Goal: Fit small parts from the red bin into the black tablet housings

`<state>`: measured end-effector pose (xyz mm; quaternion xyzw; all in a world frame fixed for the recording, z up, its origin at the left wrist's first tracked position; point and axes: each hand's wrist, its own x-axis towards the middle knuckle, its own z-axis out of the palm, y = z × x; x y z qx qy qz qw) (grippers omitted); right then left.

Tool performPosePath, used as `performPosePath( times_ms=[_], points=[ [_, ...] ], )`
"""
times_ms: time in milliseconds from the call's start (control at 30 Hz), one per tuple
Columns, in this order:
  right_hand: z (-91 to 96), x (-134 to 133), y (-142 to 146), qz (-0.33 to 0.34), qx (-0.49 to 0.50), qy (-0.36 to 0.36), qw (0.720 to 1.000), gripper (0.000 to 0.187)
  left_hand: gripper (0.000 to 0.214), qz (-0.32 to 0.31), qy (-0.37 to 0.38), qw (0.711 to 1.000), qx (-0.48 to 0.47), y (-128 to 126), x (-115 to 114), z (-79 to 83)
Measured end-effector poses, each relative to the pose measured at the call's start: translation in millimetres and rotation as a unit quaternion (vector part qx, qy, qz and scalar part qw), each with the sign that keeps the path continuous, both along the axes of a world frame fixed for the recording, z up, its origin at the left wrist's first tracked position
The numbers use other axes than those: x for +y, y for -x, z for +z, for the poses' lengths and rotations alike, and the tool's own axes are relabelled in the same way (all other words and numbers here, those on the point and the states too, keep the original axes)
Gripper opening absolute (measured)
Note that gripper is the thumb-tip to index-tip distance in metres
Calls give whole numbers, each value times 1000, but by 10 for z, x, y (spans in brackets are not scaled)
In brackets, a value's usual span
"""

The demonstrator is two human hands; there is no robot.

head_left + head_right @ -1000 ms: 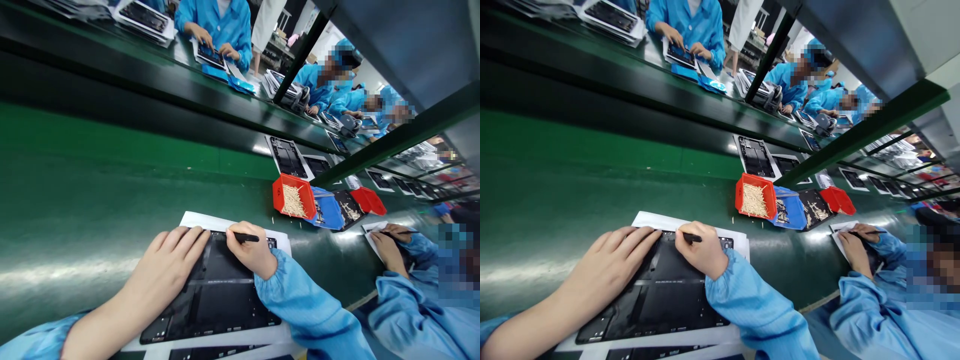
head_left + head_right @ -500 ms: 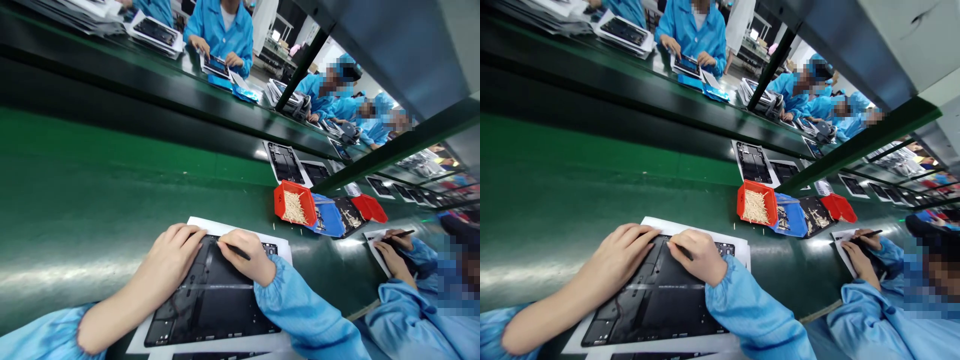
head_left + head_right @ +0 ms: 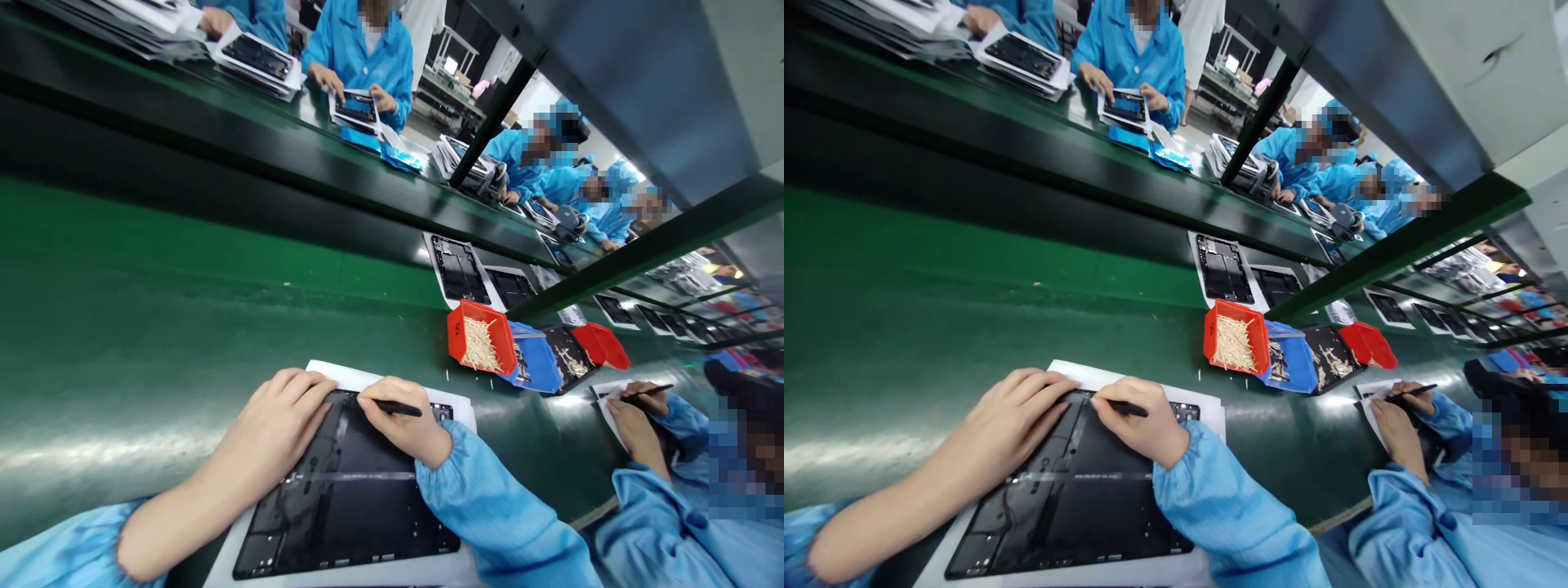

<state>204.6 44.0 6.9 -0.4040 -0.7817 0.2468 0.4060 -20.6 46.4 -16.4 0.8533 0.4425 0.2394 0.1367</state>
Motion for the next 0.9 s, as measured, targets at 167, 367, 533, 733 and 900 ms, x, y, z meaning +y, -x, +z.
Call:
performPosePath(
  times_ms=[167, 367, 533, 733, 900],
  points=[
    [-21, 37, 62, 20, 0, -4, 1000, 16, 25, -67, 50, 996, -42, 42, 208, 77],
    [-80, 24, 77, 20, -45, -16, 999, 15, 24, -121, 15, 993, -7, 24, 318, 149],
    [-68, 33, 71, -8, -26, -5, 1000, 16, 23, -125, -71, 986, 89, 9, 284, 141],
    [-11, 35, 62, -4, -7, -8, 1000, 17, 15, -123, -67, 985, 98, 29, 290, 86],
    [-35, 42, 73, 10, 8, -11, 1000, 16, 15, -116, -66, 984, 114, 20, 289, 94]
  ],
)
